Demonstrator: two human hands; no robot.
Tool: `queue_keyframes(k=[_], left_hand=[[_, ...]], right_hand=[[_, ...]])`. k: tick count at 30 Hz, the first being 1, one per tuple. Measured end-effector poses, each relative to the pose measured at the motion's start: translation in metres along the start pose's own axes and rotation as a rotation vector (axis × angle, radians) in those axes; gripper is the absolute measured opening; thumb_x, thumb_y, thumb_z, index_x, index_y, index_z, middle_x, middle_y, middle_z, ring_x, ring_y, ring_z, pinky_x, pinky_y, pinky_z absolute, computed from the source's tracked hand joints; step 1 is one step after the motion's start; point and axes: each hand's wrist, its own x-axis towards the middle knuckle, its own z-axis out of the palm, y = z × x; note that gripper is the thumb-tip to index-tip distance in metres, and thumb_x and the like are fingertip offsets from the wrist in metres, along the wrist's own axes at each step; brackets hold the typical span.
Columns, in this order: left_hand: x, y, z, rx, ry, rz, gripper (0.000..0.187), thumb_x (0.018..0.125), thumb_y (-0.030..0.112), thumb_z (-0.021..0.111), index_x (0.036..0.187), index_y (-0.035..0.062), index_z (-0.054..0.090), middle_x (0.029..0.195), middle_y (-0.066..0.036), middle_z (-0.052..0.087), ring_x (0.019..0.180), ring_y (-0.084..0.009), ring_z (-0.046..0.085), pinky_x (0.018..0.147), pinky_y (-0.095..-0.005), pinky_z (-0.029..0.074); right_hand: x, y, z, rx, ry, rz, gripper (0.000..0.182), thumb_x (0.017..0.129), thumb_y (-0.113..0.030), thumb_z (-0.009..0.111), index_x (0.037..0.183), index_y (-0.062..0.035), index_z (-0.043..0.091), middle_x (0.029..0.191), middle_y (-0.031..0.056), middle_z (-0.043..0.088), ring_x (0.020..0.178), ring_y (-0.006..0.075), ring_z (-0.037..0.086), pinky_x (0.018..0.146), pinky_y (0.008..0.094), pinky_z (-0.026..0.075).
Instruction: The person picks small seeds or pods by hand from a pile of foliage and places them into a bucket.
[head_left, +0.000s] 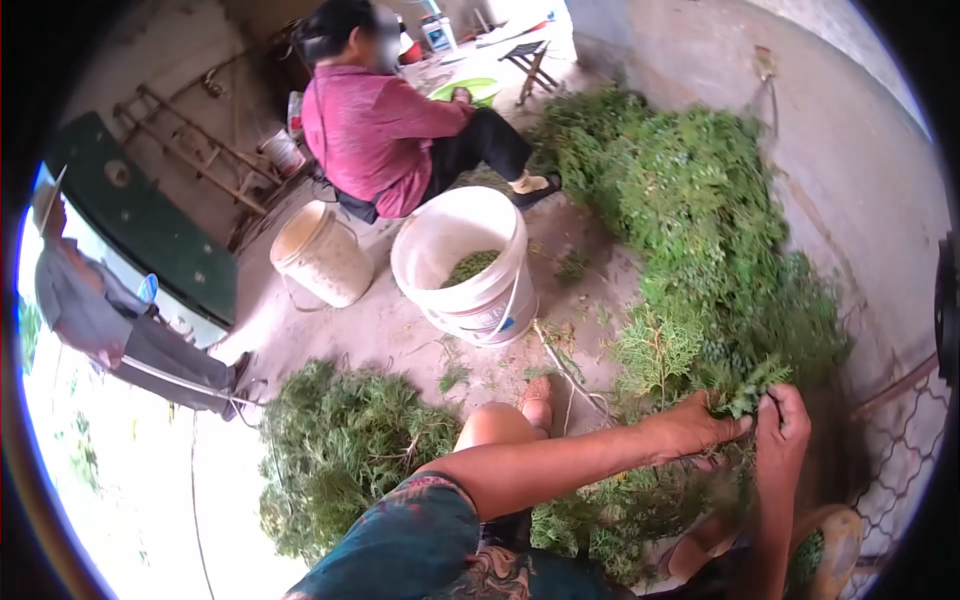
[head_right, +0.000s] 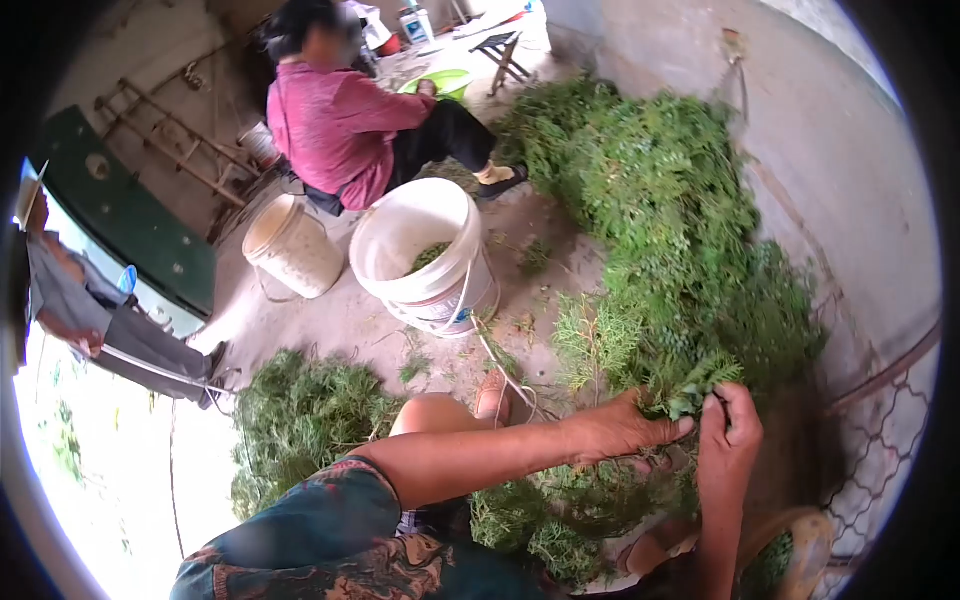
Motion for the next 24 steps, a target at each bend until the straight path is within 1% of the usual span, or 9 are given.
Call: queue_keyframes(k=[4, 7, 9, 12, 14, 15, 18, 20, 24], left_hand=[[-0.003, 0.007, -0.005, 0.057, 0.033, 0.048, 0.045, 0.088, 0.032, 0.056, 0.125, 0.01, 0.041, 0.092, -0.004, 0.06, 0.072, -0.0107, 0.059, 0.055, -0.024, 0.053], [-0.003, 0.009, -0.011, 0.151, 0.033, 0.064, 0.04, 0.089, 0.032, 0.054, 0.121, 0.0094, 0.047, 0.084, -0.005, 0.061, 0.066, -0.0107, 0.059, 0.052, -0.0244, 0.051], [-0.008, 0.014, -0.012, 0.206, 0.063, 0.015, 0.042, 0.088, 0.034, 0.055, 0.121, 0.0092, 0.047, 0.082, -0.005, 0.062, 0.065, -0.0113, 0.059, 0.052, -0.0249, 0.052], [-0.007, 0.014, -0.013, 0.261, 0.082, -0.007, 0.049, 0.085, 0.04, 0.056, 0.122, 0.0084, 0.047, 0.082, -0.008, 0.062, 0.064, -0.0135, 0.061, 0.053, -0.027, 0.052], [-0.012, 0.017, -0.011, 0.313, 0.093, -0.081, 0.05, 0.086, 0.04, 0.054, 0.124, 0.009, 0.045, 0.096, -0.013, 0.057, 0.064, -0.0154, 0.062, 0.054, -0.0283, 0.053], [-0.01, 0.016, -0.014, 0.403, 0.025, -0.062, 0.054, 0.087, 0.043, 0.052, 0.127, 0.0079, 0.041, 0.11, -0.017, 0.046, 0.066, -0.0171, 0.063, 0.055, -0.0288, 0.053], [-0.01, 0.012, -0.017, 0.418, -0.066, -0.036, 0.058, 0.087, 0.045, 0.05, 0.129, 0.0064, 0.04, 0.117, -0.018, 0.037, 0.067, -0.0171, 0.063, 0.055, -0.0286, 0.053], [-0.004, 0.002, -0.017, 0.33, -0.034, -0.055, 0.059, 0.087, 0.044, 0.051, 0.129, 0.0061, 0.038, 0.113, -0.017, 0.042, 0.067, -0.0162, 0.062, 0.054, -0.0281, 0.052], [-0.009, 0.007, -0.015, 0.182, -0.016, -0.079, 0.064, 0.086, 0.043, 0.056, 0.133, 0.0067, 0.032, 0.094, -0.012, 0.056, 0.069, -0.0136, 0.06, 0.052, -0.0251, 0.05]], right_hand=[[0.002, 0.014, 0.004, 0.07, -0.052, 0.084, 0.011, 0.087, -0.002, 0.049, 0.097, 0.003, 0.052, 0.083, 0.002, 0.053, 0.079, 0.008, 0.047, 0.072, 0.022, 0.04], [0.005, 0.004, 0.009, 0.143, 0.015, -0.022, 0.014, 0.087, -0.003, 0.049, 0.1, 0.0028, 0.052, 0.077, 0.0008, 0.052, 0.069, 0.0058, 0.047, 0.062, 0.0204, 0.04], [0.003, -0.016, 0.002, 0.306, -0.13, 0.379, 0.018, 0.088, -0.005, 0.049, 0.104, 0.0009, 0.052, 0.069, -0.002, 0.049, 0.055, 0.0027, 0.042, 0.049, 0.0187, 0.035], [0.004, -0.007, 0.007, 0.314, -0.216, 0.354, 0.02, 0.089, -0.007, 0.049, 0.107, -0.0004, 0.052, 0.065, -0.0045, 0.045, 0.047, 0.0007, 0.035, 0.041, 0.0181, 0.028], [0.007, -0.005, 0.009, 0.265, -0.244, 0.287, 0.018, 0.09, -0.01, 0.049, 0.106, -0.0008, 0.052, 0.063, -0.0045, 0.044, 0.048, 0.0015, 0.036, 0.042, 0.0183, 0.029], [0.008, -0.008, 0.011, 0.32, -0.217, 0.293, 0.016, 0.09, -0.01, 0.049, 0.103, -0.0009, 0.052, 0.061, -0.0049, 0.043, 0.047, 0.0017, 0.035, 0.042, 0.0182, 0.029], [0.007, -0.02, 0.013, 0.444, -0.138, 0.313, 0.01, 0.091, -0.012, 0.048, 0.092, -0.0023, 0.052, 0.058, -0.0057, 0.041, 0.046, 0.002, 0.035, 0.041, 0.0179, 0.028], [0.008, -0.018, 0.009, 0.443, -0.263, 0.336, 0.011, 0.091, -0.013, 0.048, 0.087, -0.0036, 0.052, 0.058, -0.0058, 0.041, 0.046, 0.0015, 0.034, 0.04, 0.0179, 0.027], [0.009, -0.011, 0.011, 0.416, -0.153, 0.314, 0.013, 0.091, -0.015, 0.049, 0.084, -0.0045, 0.051, 0.058, -0.006, 0.04, 0.046, 0.001, 0.034, 0.039, 0.0179, 0.025]])
